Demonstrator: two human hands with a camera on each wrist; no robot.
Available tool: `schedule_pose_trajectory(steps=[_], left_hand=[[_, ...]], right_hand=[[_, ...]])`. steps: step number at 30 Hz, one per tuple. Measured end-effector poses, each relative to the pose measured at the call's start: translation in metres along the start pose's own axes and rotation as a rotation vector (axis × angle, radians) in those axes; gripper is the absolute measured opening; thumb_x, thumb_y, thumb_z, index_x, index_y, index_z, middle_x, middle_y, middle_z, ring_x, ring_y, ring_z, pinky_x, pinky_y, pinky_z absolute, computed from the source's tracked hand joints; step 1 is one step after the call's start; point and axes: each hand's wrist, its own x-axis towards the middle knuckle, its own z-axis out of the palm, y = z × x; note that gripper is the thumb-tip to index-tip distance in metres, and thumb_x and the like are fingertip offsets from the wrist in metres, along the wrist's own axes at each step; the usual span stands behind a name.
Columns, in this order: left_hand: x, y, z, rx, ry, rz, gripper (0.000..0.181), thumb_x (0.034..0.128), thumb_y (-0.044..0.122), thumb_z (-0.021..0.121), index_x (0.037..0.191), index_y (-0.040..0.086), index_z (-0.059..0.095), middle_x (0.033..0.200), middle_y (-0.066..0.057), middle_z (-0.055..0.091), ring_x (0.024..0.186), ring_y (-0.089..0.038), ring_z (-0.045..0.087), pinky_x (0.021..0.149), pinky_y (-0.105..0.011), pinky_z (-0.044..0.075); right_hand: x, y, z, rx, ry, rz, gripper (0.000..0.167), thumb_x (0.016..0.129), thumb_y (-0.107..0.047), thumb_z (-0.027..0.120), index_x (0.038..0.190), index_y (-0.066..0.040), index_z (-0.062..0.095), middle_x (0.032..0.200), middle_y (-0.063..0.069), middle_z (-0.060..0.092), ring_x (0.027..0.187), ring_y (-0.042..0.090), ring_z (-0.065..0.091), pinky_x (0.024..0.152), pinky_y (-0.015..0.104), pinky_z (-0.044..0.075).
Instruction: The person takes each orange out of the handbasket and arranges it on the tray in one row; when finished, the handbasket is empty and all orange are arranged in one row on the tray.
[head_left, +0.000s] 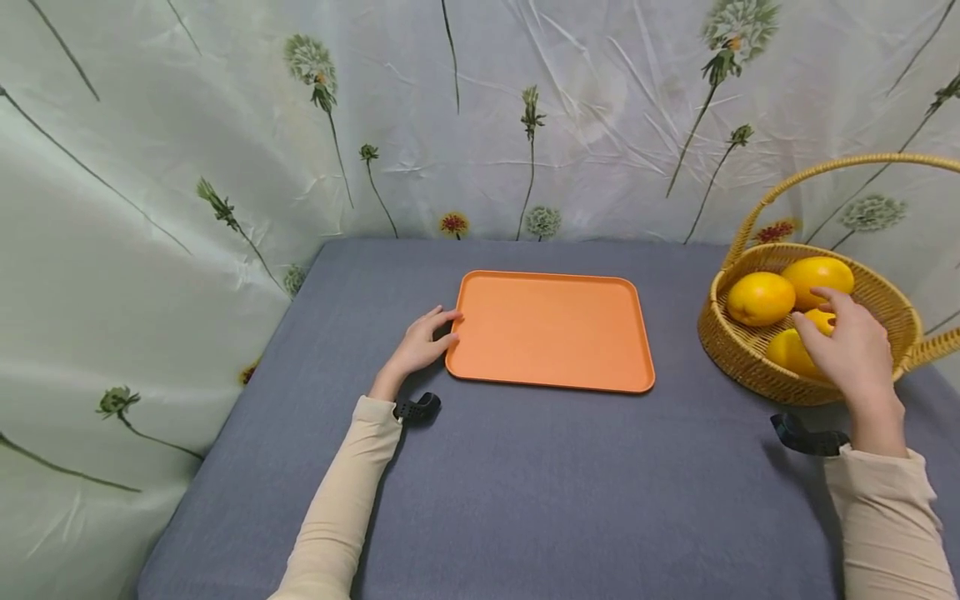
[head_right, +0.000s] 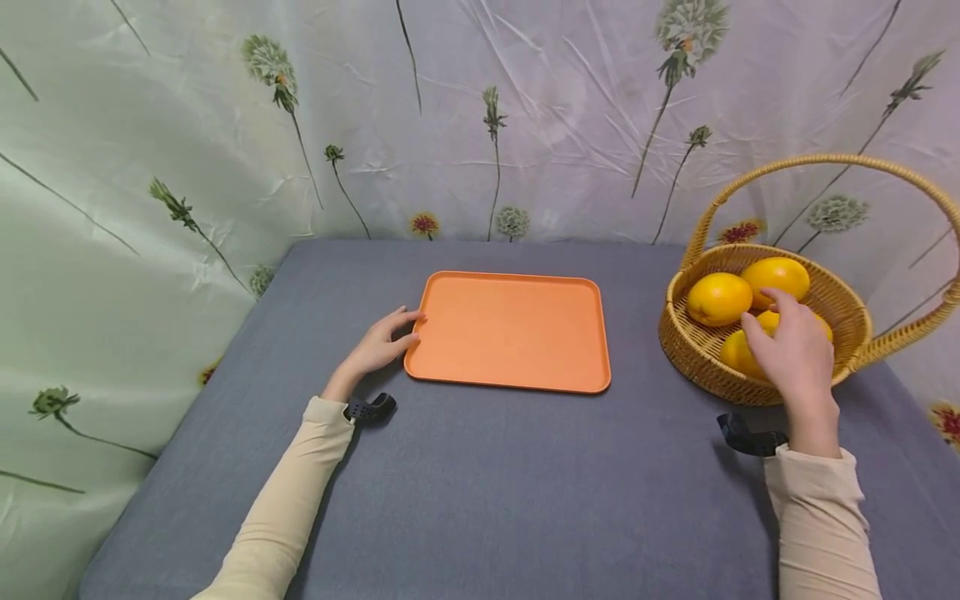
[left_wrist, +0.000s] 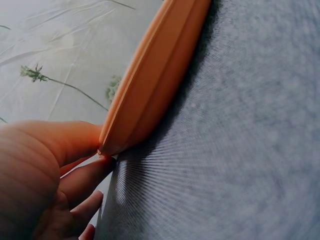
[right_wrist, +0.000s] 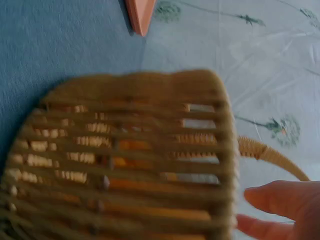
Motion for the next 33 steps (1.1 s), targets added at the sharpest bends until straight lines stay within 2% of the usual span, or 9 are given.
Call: schedule_pose_trajectory(steps=[4, 8, 13, 18, 24, 33], left_hand=[[0.000, 0.001, 0.000, -0.013, -0.001, -0.007, 0.043, 0.0918, 0.019, 0.056, 0.132, 0.006, 0.053, 0.141, -0.014, 0.049, 0.143, -0.034, 0.027, 0.116, -0.055, 0.020], [0.000, 0.001, 0.001, -0.011, 0.000, -0.008, 0.042, 0.0918, 0.019, 0.056, 0.132, 0.007, 0.053, 0.141, -0.014, 0.050, 0.143, -0.033, 0.027, 0.116, -0.054, 0.019], [0.000, 0.000, 0.001, -0.016, -0.001, -0.017, 0.043, 0.0920, 0.019, 0.056, 0.133, 0.007, 0.053, 0.141, -0.013, 0.050, 0.144, -0.033, 0.026, 0.116, -0.055, 0.019], [-0.001, 0.001, 0.001, -0.023, 0.000, -0.015, 0.043, 0.0916, 0.019, 0.056, 0.133, 0.007, 0.053, 0.142, -0.013, 0.049, 0.143, -0.033, 0.026, 0.116, -0.056, 0.019], [-0.002, 0.000, 0.001, -0.032, -0.007, -0.020, 0.043, 0.0923, 0.020, 0.055, 0.133, 0.008, 0.052, 0.143, -0.013, 0.048, 0.144, -0.033, 0.025, 0.116, -0.056, 0.018], [0.000, 0.000, 0.001, -0.017, -0.001, -0.005, 0.042, 0.0926, 0.020, 0.055, 0.133, 0.007, 0.053, 0.142, -0.013, 0.049, 0.144, -0.033, 0.026, 0.116, -0.056, 0.018]], right_hand=[[-0.002, 0.011, -0.007, -0.067, -0.095, 0.058, 0.058, 0.097, -0.030, 0.036, 0.136, 0.013, 0.032, 0.120, 0.044, 0.041, 0.104, 0.056, 0.041, 0.082, 0.063, 0.034], [-0.001, 0.024, -0.014, -0.147, -0.243, 0.093, 0.065, 0.098, -0.037, 0.030, 0.132, 0.018, 0.032, 0.122, 0.046, 0.036, 0.106, 0.058, 0.038, 0.084, 0.063, 0.034], [0.002, 0.030, -0.021, -0.236, -0.411, 0.036, 0.073, 0.099, -0.045, 0.025, 0.133, 0.019, 0.028, 0.126, 0.048, 0.032, 0.107, 0.061, 0.037, 0.087, 0.066, 0.033], [0.007, 0.027, -0.016, -0.244, -0.494, -0.070, 0.070, 0.099, -0.045, 0.033, 0.138, 0.012, 0.027, 0.129, 0.046, 0.033, 0.108, 0.063, 0.038, 0.085, 0.067, 0.034], [0.008, 0.023, -0.008, -0.179, -0.486, -0.135, 0.064, 0.095, -0.044, 0.044, 0.139, 0.002, 0.032, 0.129, 0.041, 0.040, 0.107, 0.058, 0.044, 0.081, 0.065, 0.037], [0.005, 0.025, 0.000, -0.146, -0.344, -0.221, 0.054, 0.090, -0.036, 0.059, 0.130, -0.001, 0.049, 0.122, 0.039, 0.050, 0.101, 0.052, 0.051, 0.078, 0.060, 0.038]])
